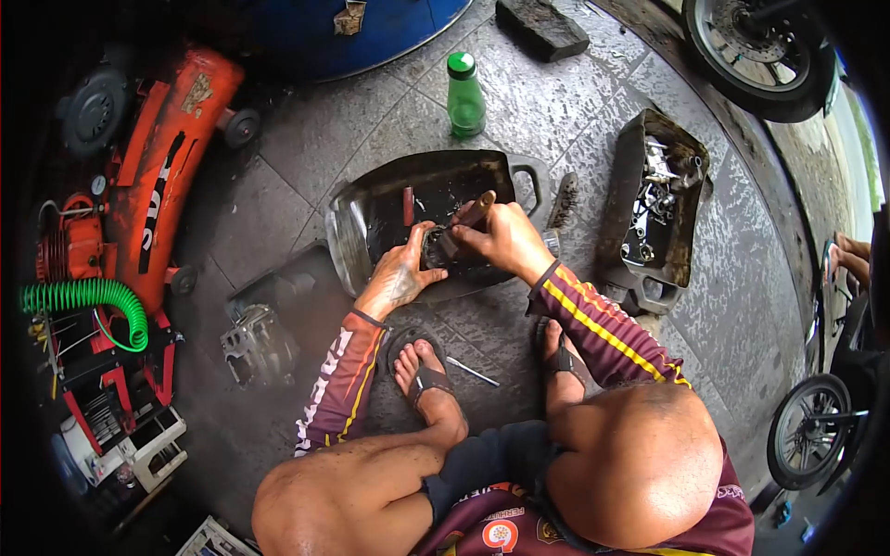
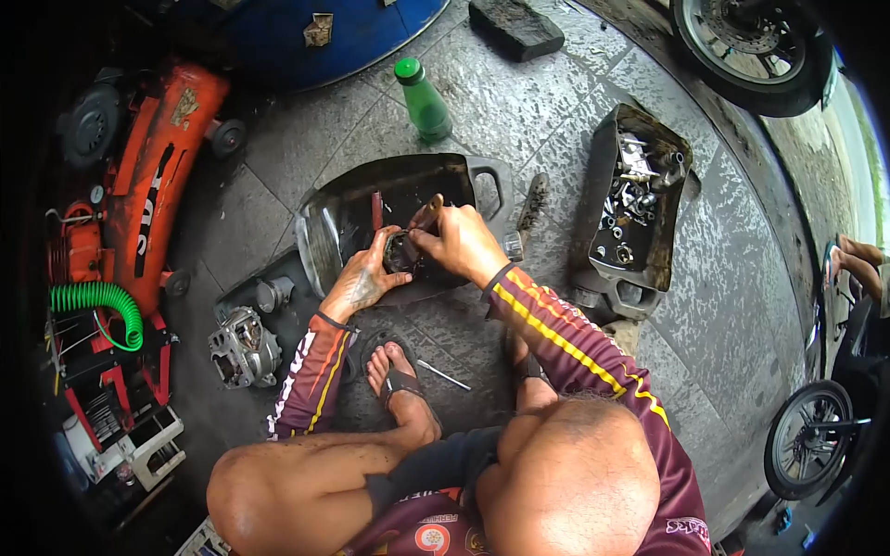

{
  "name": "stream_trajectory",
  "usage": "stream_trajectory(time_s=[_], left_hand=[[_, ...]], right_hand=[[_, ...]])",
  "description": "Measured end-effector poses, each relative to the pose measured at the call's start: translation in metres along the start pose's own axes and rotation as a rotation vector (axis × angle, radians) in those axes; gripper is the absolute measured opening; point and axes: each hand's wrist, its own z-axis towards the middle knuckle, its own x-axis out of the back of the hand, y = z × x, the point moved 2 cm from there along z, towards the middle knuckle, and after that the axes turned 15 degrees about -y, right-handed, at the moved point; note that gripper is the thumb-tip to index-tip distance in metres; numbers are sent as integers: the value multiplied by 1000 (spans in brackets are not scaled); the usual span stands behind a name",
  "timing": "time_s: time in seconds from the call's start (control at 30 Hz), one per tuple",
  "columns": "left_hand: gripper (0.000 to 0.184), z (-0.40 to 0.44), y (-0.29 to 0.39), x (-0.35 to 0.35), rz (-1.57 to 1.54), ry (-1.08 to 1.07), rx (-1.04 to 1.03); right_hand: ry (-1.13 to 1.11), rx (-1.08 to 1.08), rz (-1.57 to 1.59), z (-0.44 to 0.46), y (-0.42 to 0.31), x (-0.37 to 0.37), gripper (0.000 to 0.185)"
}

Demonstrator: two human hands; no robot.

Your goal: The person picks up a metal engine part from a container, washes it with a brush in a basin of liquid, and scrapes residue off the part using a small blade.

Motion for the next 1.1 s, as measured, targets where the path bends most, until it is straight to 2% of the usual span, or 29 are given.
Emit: stream_trajectory(time_s=[0.07, 0.1, 0.17, 0.2, 0.33, 0.37, 0.43, 0.53, 0.6, 0.67, 0.7, 0.73, 0.9, 0.93, 1.0, 1.1], left_hand=[[84, 0, 6, 2, 10, -78, 118], [84, -1, 12, 4, 77, -54, 98], [84, 4, 7, 1, 84, 15, 49], [84, 0, 5, -3, 88, 73, 9], [84, -1, 1, -2, 75, 12, 74], [84, -3, 10, 3, 109, -36, 156], [84, -1, 4, -2, 103, -17, 136], [85, 0, 11, 4, 110, 0, 137], [83, 1, 14, 6, 138, -49, 174], [83, 1, 8, 1, 125, -15, 144], [83, 2, 6, 0, 116, 26, 109], [83, 1, 3, -2, 118, 20, 108], [84, 0, 7, -2, 148, 18, 139], [83, 0, 8, -2, 143, 51, 112], [82, 1, 10, -1, 143, 29, 126], [81, 2, 12, 2, 120, -9, 127]], right_hand=[[18, 42, -401, 3, 0, -1, 21], [20, 38, -400, 1, -5, -3, 21], [105, 116, -4, 0, -19, -4, 22], [99, 103, 3, -2, -17, -8, 22], [39, 50, -97, 9, -2, 2, 18], [126, 99, -162, 10, -1, 6, 17], [266, 153, -225, 13, 5, 5, 15], [128, 56, -382, 11, 2, 7, 16], [100, 33, -305, 6, -5, 11, 18], [158, 84, 127, 3, -14, 9, 22], [136, 77, 130, 3, -21, 5, 25], [0, -108, -26, -3, -24, 8, 23], [189, 129, -77, 5, -12, 6, 23], [157, 106, 70, 4, -15, 4, 22], [25, 25, -69, 4, -15, -2, 20], [107, 51, -56, 4, -11, 7, 21]])
